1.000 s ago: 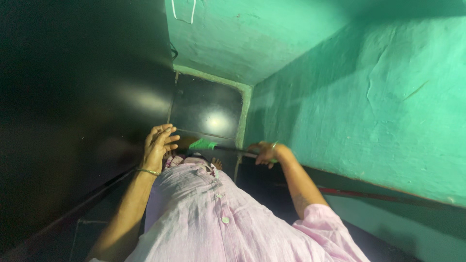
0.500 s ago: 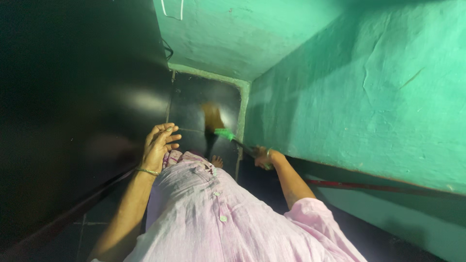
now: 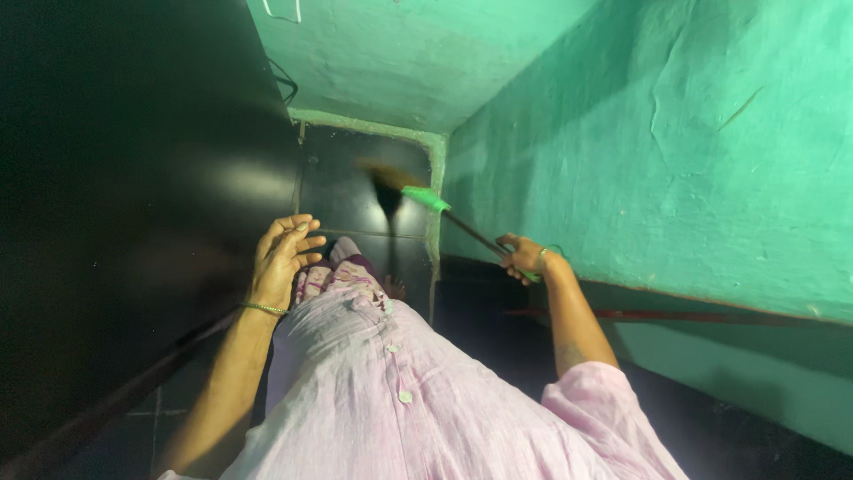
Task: The person sweeps the floor in a narrow space between a black cabinet and a wall using a broom.
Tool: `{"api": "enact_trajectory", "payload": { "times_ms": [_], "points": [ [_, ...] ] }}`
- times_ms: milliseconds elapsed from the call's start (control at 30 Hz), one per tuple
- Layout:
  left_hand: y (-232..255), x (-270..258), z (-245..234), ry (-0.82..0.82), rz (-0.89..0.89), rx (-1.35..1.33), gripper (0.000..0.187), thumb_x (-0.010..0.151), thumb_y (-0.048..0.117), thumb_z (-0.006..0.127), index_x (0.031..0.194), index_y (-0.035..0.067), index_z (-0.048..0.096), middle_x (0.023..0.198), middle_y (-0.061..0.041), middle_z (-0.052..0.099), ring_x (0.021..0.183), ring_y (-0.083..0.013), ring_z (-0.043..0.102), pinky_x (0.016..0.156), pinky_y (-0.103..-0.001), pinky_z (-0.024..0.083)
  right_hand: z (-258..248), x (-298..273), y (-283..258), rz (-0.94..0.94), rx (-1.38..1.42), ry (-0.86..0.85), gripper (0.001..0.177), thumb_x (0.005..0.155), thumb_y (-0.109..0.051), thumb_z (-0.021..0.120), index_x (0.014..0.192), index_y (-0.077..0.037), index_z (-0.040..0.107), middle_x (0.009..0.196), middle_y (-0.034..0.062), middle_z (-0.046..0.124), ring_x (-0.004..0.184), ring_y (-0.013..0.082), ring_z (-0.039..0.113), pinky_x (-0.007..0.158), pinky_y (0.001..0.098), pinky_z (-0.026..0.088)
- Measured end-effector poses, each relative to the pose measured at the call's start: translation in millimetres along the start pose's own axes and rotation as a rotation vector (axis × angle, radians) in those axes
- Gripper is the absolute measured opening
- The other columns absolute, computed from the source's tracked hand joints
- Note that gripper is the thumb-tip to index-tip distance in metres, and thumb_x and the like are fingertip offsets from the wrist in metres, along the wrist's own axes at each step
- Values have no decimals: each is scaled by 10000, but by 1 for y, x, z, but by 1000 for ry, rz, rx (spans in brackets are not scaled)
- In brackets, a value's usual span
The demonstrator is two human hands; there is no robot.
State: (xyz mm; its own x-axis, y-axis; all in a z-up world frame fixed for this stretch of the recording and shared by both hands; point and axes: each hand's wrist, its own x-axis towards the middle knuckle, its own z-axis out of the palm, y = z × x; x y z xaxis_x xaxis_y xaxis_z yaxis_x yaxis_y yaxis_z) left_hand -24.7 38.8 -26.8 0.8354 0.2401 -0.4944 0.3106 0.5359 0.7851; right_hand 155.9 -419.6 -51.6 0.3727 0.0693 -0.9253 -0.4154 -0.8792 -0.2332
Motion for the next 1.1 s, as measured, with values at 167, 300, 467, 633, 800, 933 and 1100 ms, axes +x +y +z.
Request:
{"api": "enact_trajectory", "payload": {
  "times_ms": [167,300,467,633,800,933,1100],
  "points": [
    [2,-6,0,18,-20,42,294,997,251,617,1227,68,598,1196,-85,681,1004,-176,682,787,-316,561,37,75,29,32,156,153,661,918,-76,679,1497,-219,393,724,72,584,594,197,569,462,389,507],
    [3,-7,-2,-6,-9,26,297,995,247,616,1229,65,597,1199,-91,681,1008,-182,684,796,-316,563,66,61,39,123,-119,-102,754,872,-9,728,1504,-197,362,690,119,603,551,240,596,466,406,526],
    [5,-3,0,-3,-29,17,290,997,243,609,1227,66,594,1200,-89,677,1007,-180,681,793,-317,563,58,-16,38,50,-138,-355,725,846,-39,750,1508,-179,489,685,73,612,521,163,592,443,330,542],
    [9,6,5,-28,-9,28,285,1003,245,608,1223,65,597,1202,-93,676,1004,-181,680,793,-314,562,44,-77,10,57,-29,-355,731,821,-26,726,1493,-204,500,679,52,581,509,139,555,422,330,522],
    [6,8,6,-45,-12,22,285,1000,248,609,1226,75,598,1208,-90,678,1004,-175,680,796,-310,563,38,-73,15,18,4,-86,707,876,-69,699,1515,-222,439,730,40,575,557,139,559,445,338,548],
    [3,11,6,-44,-12,10,286,996,245,616,1225,73,603,1201,-92,681,993,-183,684,792,-319,560,58,-31,41,72,128,30,718,892,-93,686,1533,-263,412,728,64,538,559,154,532,440,341,492],
    [2,7,4,-32,-29,12,278,998,243,613,1221,77,606,1204,-85,680,1001,-174,684,797,-315,562,100,0,70,117,163,38,736,871,-20,708,1511,-193,388,732,95,571,545,183,558,441,370,500]
  ]
}}
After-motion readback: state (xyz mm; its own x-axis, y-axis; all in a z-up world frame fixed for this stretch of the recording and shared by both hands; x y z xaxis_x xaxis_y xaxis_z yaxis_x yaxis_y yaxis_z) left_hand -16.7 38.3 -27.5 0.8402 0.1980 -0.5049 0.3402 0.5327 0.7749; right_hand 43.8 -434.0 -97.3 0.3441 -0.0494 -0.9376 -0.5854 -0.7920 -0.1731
